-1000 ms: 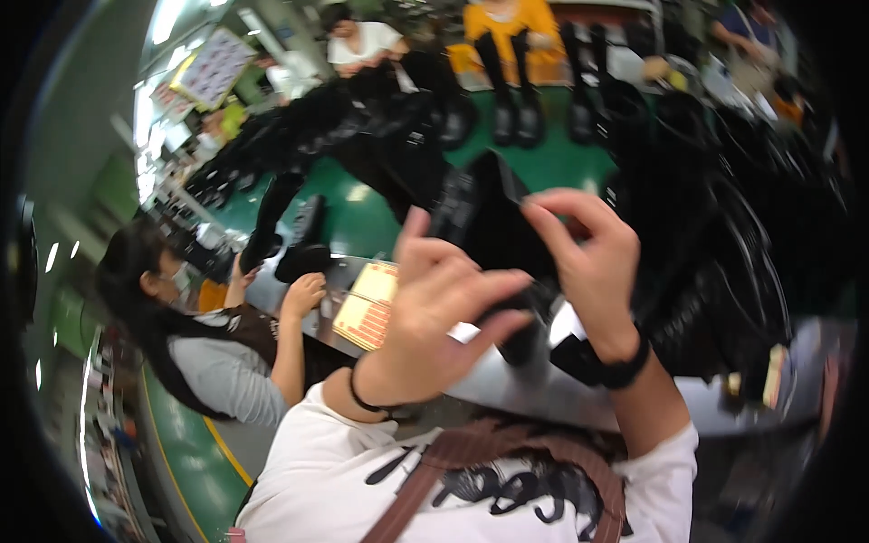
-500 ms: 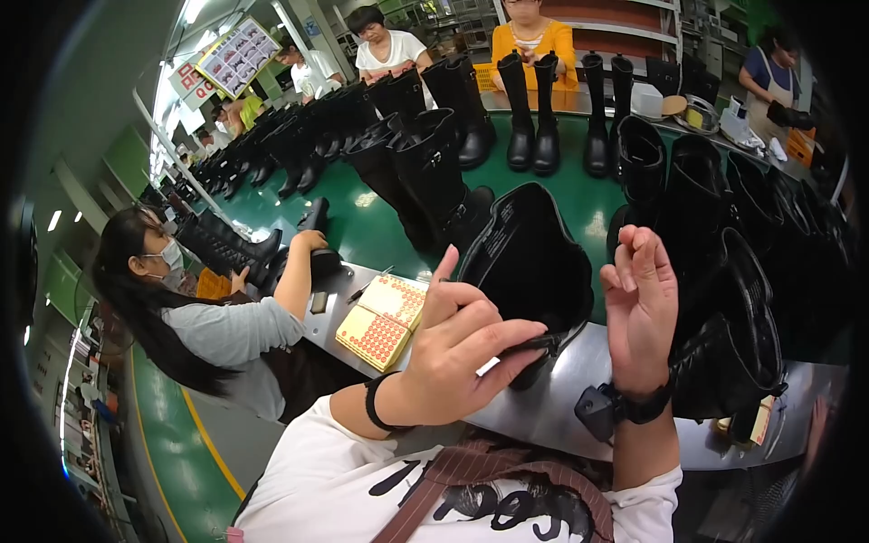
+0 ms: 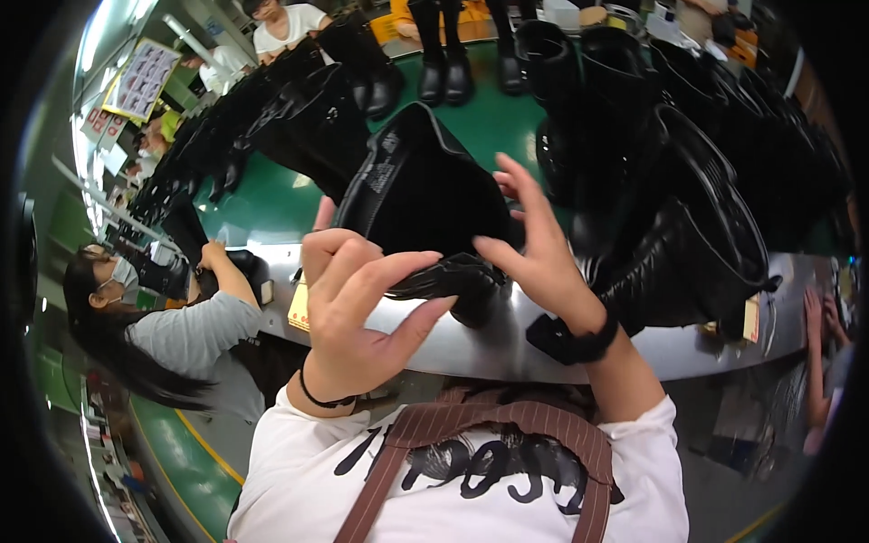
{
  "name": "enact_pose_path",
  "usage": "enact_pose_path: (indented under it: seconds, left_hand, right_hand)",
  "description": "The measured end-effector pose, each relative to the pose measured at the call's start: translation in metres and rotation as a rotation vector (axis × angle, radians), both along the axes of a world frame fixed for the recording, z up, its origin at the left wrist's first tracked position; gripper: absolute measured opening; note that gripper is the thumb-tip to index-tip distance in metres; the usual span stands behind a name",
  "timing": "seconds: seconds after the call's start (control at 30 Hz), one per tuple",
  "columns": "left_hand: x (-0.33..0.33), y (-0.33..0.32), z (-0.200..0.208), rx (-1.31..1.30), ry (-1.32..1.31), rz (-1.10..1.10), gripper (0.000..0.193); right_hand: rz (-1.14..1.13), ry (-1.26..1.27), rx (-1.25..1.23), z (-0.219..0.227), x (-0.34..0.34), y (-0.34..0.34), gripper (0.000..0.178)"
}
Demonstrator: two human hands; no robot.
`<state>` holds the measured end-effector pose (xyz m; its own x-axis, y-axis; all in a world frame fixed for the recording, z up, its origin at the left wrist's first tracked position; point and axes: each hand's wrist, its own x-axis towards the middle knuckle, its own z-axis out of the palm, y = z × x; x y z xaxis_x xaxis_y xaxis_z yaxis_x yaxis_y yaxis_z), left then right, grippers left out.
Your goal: The recorder is inspecting and adjusting zippers on black boots on a conveyor belt in a shoe manufacturing facility.
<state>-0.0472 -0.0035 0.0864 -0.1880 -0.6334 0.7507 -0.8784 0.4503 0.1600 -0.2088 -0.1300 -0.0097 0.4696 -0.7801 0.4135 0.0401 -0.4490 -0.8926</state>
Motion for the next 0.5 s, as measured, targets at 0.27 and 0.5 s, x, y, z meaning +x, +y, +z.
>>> enact_pose_path:
  seconds: [0.27, 0.5]
  left_hand:
    - [0.02, 0.048, 0.014, 0.27, -0.145, -0.389, 0.025]
    - [0.038, 0.072, 0.004, 0.24, -0.094, -0.408, 0.023]
  right_hand:
    - [-0.057, -0.058, 0.464, 0.001, 0.017, -0.025, 0.045]
    - [-0.052, -0.081, 0.397, 0.003, 0.015, -0.011, 0.046]
